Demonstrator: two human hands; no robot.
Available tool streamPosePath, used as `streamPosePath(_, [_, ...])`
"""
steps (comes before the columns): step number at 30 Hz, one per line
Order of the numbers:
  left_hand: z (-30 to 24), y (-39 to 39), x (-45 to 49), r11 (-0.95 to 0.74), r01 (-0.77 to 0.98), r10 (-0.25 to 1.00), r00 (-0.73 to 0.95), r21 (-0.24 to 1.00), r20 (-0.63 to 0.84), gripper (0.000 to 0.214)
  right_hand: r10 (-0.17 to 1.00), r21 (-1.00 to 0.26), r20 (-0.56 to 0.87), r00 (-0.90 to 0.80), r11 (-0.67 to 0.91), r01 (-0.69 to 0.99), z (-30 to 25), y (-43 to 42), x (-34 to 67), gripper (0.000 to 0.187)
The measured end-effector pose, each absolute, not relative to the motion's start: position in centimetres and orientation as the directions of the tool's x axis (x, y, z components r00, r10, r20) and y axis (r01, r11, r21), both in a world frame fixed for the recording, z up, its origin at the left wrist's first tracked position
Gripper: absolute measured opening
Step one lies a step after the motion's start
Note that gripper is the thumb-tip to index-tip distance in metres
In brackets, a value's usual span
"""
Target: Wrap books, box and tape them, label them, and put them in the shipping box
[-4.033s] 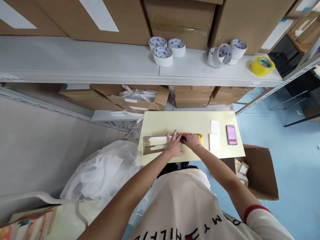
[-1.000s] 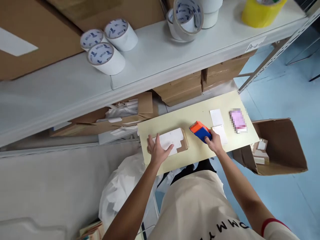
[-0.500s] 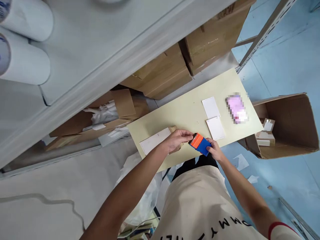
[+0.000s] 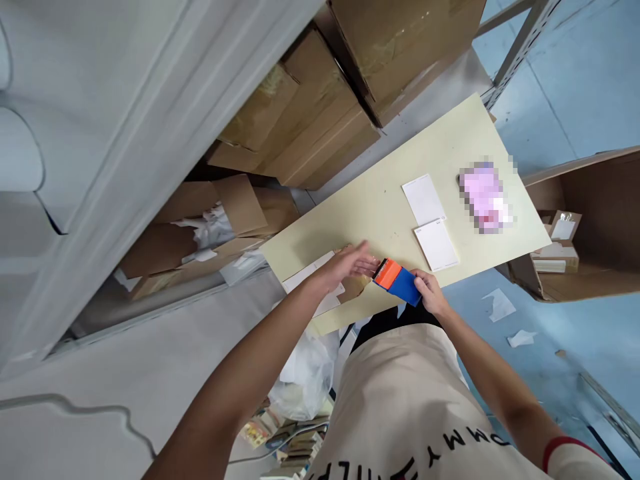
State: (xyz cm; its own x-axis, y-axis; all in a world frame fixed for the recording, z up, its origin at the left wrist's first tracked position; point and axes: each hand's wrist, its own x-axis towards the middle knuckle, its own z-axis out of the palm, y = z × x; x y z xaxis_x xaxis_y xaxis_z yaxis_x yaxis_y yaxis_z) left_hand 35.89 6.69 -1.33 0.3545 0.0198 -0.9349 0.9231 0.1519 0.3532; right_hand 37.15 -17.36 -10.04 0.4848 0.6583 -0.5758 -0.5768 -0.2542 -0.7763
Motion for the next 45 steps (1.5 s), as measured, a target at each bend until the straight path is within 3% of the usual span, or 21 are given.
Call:
streamPosePath(3, [-1.8, 6.4, 37.1, -0.297, 0.875, 0.125, 0.432, 0.381, -0.893, 0.041, 0.623, -0.729, -0.629, 0.465, -0.265, -0.631, -9.8, -16.7, 36.4, 0.060])
streamPosePath(6, [-2.1, 6.2, 38.5, -0.695, 0.680, 0.169, 0.472, 0.235, -0.865, 0.030, 0.560, -0.680, -0.690, 0.460, -0.282, -0.677, -9.4, -16.0, 35.6, 0.062])
streamPosePath(10, [-3.1, 7.4, 39.7, -0.921, 0.390, 0.159, 0.424, 0.021, -0.892, 0.031, 0.489, -0.594, -0.772, 0.407, -0.325, -0.736, -9.7, -16.3, 33.6, 0.062])
streamPosePath(14, [-5.2, 9.1, 39.2, -0.985, 0.153, 0.141, 0.441, -0.081, -0.886, 0.027, 0.429, -0.495, -0.843, 0.324, -0.382, -0.781, -11.1, -17.7, 30.2, 0.061])
streamPosePath(18, [-6.4, 8.3, 37.5, -0.992, -0.005, 0.116, 0.389, -0.128, -0.914, 0.026, 0.445, -0.399, -0.868, 0.219, -0.364, -0.842, -12.2, -17.9, 26.5, 0.062])
streamPosePath(26, [-6.2, 6.1, 35.5, -0.992, -0.074, 0.074, 0.349, -0.107, -0.934, 0.032, 0.411, -0.346, -0.893, 0.183, -0.365, -0.864, -12.1, -16.5, 22.7, 0.060])
streamPosePath(30, [-5.9, 6.3, 34.9, -0.994, -0.051, 0.062, 0.432, -0.093, -0.900, 0.037, 0.388, -0.354, -0.899, 0.203, -0.369, -0.860, -12.2, -16.4, 22.2, 0.059])
streamPosePath(33, [-5.4, 7.0, 34.3, -1.000, -0.004, -0.020, 0.510, 0.021, -0.860, 0.041, 0.397, -0.346, -0.898, 0.190, -0.371, -0.862, -12.4, -16.4, 21.9, 0.059])
streamPosePath(36, [-5.1, 8.3, 32.8, -0.960, 0.045, -0.232, 0.424, 0.277, -0.875, 0.045, 0.414, -0.335, -0.893, 0.176, -0.351, -0.874, -12.6, -16.5, 21.9, 0.060])
streamPosePath(38, [-5.1, 9.4, 31.4, -0.924, 0.111, -0.305, 0.360, 0.365, -0.882, 0.054, 0.413, -0.319, -0.896, 0.165, -0.339, -0.885, -12.7, -16.6, 22.1, 0.061])
streamPosePath(45, [-5.3, 12.8, 29.4, -0.907, 0.222, -0.253, 0.391, 0.357, -0.885, 0.072, 0.504, -0.260, -0.856, 0.114, -0.228, -0.938, -11.9, -15.5, 24.4, 0.063])
